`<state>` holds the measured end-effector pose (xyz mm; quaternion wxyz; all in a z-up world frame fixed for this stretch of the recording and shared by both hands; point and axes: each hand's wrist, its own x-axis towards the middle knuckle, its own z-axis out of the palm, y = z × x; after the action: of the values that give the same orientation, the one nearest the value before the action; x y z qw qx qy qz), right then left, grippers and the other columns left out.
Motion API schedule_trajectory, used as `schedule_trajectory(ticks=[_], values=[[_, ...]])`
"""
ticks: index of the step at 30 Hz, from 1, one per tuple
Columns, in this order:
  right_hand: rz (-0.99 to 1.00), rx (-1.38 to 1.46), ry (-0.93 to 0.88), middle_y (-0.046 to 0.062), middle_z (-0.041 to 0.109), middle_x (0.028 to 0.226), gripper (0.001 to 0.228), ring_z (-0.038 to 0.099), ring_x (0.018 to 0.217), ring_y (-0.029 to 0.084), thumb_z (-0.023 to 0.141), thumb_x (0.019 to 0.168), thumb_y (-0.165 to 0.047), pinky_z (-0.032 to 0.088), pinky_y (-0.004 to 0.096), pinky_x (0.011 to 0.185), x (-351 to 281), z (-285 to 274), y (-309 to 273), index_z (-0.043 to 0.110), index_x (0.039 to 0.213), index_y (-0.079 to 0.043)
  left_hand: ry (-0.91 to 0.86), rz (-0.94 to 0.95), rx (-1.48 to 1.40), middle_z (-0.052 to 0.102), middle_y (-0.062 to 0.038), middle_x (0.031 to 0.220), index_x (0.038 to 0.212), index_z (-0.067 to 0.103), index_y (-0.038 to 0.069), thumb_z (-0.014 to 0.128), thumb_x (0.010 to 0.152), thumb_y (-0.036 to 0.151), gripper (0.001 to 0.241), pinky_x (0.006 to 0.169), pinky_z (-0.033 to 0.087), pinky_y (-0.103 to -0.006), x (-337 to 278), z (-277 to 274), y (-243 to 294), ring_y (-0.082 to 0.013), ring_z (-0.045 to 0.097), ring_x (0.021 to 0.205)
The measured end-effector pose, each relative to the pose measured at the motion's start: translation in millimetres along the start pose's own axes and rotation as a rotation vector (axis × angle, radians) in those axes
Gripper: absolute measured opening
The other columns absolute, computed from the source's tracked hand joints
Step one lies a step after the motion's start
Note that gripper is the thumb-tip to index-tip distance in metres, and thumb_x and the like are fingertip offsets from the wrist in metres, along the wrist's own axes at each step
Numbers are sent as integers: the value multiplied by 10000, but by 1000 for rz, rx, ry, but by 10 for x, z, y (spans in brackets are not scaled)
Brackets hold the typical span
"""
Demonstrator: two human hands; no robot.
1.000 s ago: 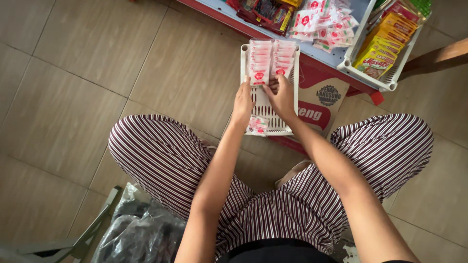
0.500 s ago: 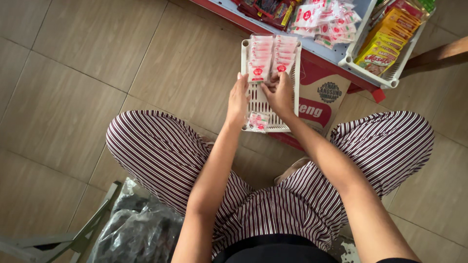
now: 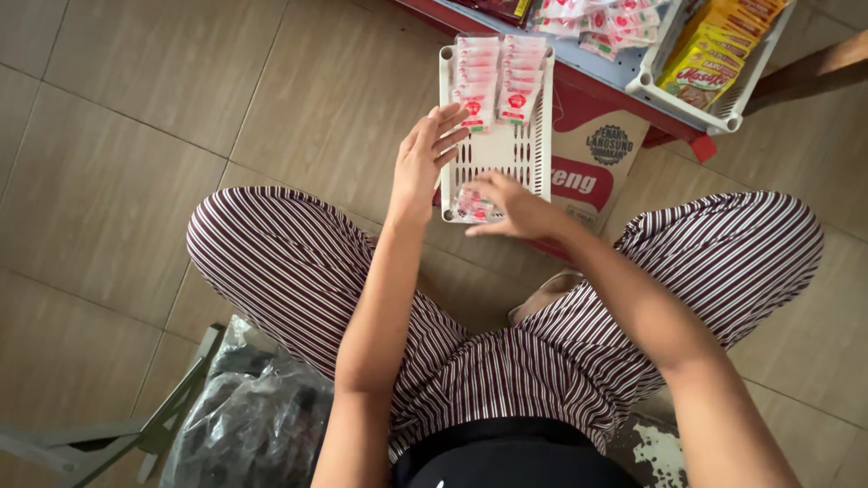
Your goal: The person sits on the floor and arranges small snack packets into white plastic baskets. They first organize yellow and green packets, then switch to arranging white packets with red logos into a separate basket.
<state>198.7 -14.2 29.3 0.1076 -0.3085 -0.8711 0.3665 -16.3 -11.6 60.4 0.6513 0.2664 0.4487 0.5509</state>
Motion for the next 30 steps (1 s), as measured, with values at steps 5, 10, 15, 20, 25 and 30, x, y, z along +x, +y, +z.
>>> schedule_trajectory(ticks=[5,10,15,20,25,30], values=[[82,137,-29,155,706,1170,353,689,1064,315,757,859,-175,535,390,950,-91,-2,21,727,1188,-51,4,11,11,710,-79,1332,1358,638,58,409,1090,366,468,976,489,-321,-16,21,8,-179,669,1174],[213,105,152,143,747,1107,179,743,958,240,681,984,-166,581,350,846,-155,-336,92,726,1103,-40,16,42,96,711,-93,1280,1349,644,19,528,1058,318,433,939,483,-298,88,-23,-232,-161,643,1140],[313,377,225,49,736,937,220,662,828,101,631,1053,-226,531,257,759,-202,-738,52,701,1142,-37,-186,222,384,689,-77,1249,1339,588,-40,711,964,220,473,984,510,-287,216,73,-500,-122,624,1180],[335,582,432,-20,709,952,202,618,851,31,635,1084,-214,504,212,771,-204,-879,27,697,1133,-28,-285,-109,151,762,-48,1014,1237,707,-27,663,1002,277,386,802,552,-266,200,211,-441,-97,684,894],[467,838,517,-13,734,968,187,661,855,43,680,1009,-184,565,231,739,-149,-855,77,696,1149,-60,-240,26,376,779,-68,981,1135,733,-50,791,925,220,347,811,560,-253,148,293,-354,-92,706,886],[423,813,443,9,746,1001,347,695,889,55,824,849,-99,589,225,789,-118,-811,201,681,1161,-51,-132,80,304,787,-90,991,1143,738,-40,791,908,222,356,840,570,-261,181,346,-568,-116,724,910]])
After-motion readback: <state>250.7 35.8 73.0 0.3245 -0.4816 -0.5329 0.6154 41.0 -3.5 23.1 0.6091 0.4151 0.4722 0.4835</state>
